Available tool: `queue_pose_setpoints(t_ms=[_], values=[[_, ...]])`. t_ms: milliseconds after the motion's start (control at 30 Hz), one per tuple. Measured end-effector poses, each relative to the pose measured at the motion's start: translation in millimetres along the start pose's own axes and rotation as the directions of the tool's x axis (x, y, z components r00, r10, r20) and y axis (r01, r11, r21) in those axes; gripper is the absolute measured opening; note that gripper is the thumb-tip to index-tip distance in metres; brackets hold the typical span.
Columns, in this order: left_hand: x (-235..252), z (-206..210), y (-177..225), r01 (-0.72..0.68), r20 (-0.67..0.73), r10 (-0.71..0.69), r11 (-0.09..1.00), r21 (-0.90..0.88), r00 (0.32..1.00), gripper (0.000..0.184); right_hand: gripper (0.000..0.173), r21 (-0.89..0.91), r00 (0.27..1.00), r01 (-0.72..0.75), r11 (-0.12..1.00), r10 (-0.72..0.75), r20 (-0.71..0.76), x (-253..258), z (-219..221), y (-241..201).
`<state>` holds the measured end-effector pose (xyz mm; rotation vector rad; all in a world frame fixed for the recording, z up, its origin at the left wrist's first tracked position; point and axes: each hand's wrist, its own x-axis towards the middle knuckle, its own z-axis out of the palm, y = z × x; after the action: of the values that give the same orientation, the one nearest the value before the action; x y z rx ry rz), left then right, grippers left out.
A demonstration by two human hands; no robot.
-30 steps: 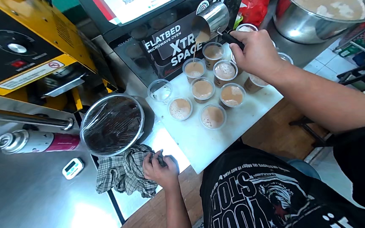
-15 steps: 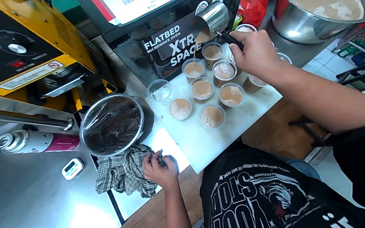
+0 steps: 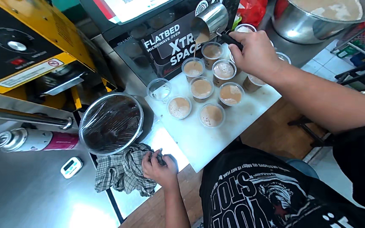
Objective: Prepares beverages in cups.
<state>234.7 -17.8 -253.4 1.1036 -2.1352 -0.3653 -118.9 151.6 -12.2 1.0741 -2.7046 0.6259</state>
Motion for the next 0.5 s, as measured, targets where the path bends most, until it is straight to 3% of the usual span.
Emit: queue_pose_setpoints(t_ms=[233,500], values=[[-1,0,-1,-0.005,0.001,0.005,1.0,-0.021,1.0,0.038,0.034,0.105,1.0,-0.019,0.994,0.02,-0.011,2,2,4],[-1,1,-2,-0.003,-0.002,0.003,1.0,-0.012,1.0,0.036,0.024,0.396,0.982,-0.187,0.899,0.159,0.102,4,-4,12]])
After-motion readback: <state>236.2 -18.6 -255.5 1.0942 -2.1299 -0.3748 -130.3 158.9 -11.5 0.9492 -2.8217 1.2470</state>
